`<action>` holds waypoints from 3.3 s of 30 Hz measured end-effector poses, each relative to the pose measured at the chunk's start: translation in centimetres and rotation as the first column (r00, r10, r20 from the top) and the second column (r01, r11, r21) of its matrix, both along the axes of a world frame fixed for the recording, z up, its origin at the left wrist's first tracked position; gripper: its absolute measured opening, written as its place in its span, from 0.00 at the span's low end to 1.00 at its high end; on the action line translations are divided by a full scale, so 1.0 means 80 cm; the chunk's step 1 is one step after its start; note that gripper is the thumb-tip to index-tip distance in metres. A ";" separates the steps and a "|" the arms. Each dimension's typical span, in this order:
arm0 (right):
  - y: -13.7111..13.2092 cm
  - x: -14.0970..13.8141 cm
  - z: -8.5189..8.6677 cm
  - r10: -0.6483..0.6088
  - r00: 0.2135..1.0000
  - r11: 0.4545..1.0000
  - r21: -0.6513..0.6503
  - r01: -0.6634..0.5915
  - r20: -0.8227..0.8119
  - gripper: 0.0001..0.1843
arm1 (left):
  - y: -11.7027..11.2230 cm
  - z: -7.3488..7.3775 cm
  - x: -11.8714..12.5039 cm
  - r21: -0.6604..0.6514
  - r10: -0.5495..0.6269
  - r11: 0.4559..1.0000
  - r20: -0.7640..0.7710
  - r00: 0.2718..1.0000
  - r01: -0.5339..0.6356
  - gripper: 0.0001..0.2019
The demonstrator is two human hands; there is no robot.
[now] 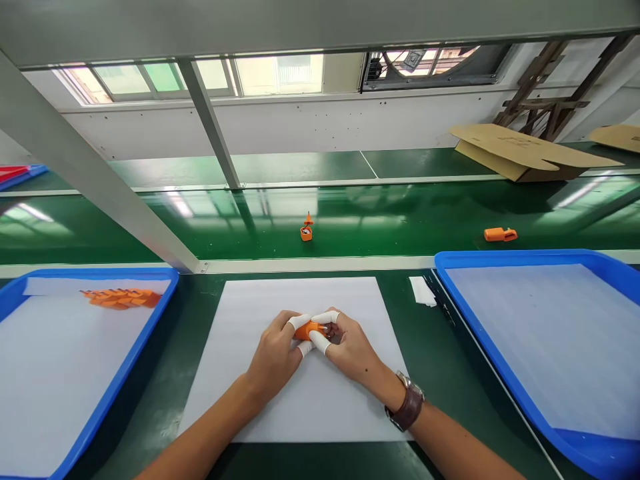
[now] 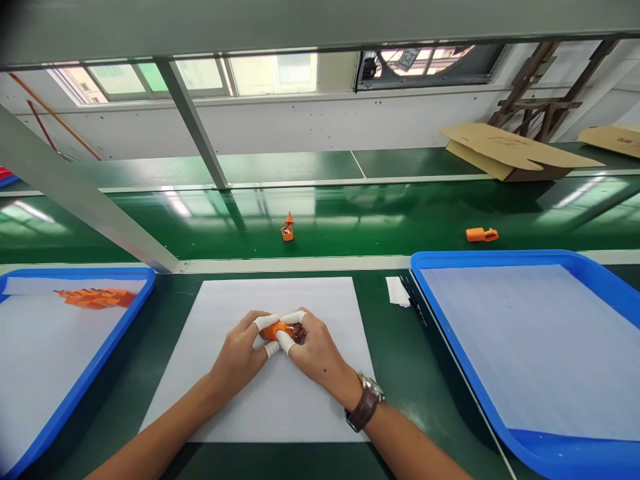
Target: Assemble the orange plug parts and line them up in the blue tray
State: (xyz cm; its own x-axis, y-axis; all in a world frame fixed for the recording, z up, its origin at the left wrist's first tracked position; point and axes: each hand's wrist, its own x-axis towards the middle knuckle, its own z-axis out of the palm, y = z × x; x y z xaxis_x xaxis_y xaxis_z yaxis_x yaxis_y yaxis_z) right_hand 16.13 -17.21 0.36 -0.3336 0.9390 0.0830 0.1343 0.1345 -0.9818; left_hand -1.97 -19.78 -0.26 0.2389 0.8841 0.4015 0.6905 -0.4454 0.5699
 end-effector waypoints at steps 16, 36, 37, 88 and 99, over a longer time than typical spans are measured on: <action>-0.004 0.007 0.000 0.002 1.000 0.997 0.082 -0.003 0.007 0.13 | 0.005 0.001 -0.008 0.014 -0.022 1.000 0.044 0.999 0.021 0.23; 0.010 0.011 0.002 0.138 0.990 0.964 -0.225 -0.143 -0.039 0.06 | 0.001 -0.002 0.013 0.264 -0.039 0.963 -0.056 0.998 0.052 0.20; 0.012 0.012 0.003 0.152 0.987 0.951 -0.263 -0.162 -0.057 0.06 | 0.001 -0.001 0.013 0.268 -0.044 0.962 -0.064 0.997 0.059 0.20; 0.001 0.004 -0.018 0.134 0.974 0.991 -0.053 -0.127 0.182 0.14 | 0.026 0.107 -0.319 0.046 0.688 0.691 0.266 0.676 -0.721 0.20; 0.000 0.006 -0.010 0.160 0.974 0.984 0.056 -0.170 0.161 0.13 | 0.208 0.067 -0.217 -0.026 0.499 0.866 0.085 0.862 -0.499 0.34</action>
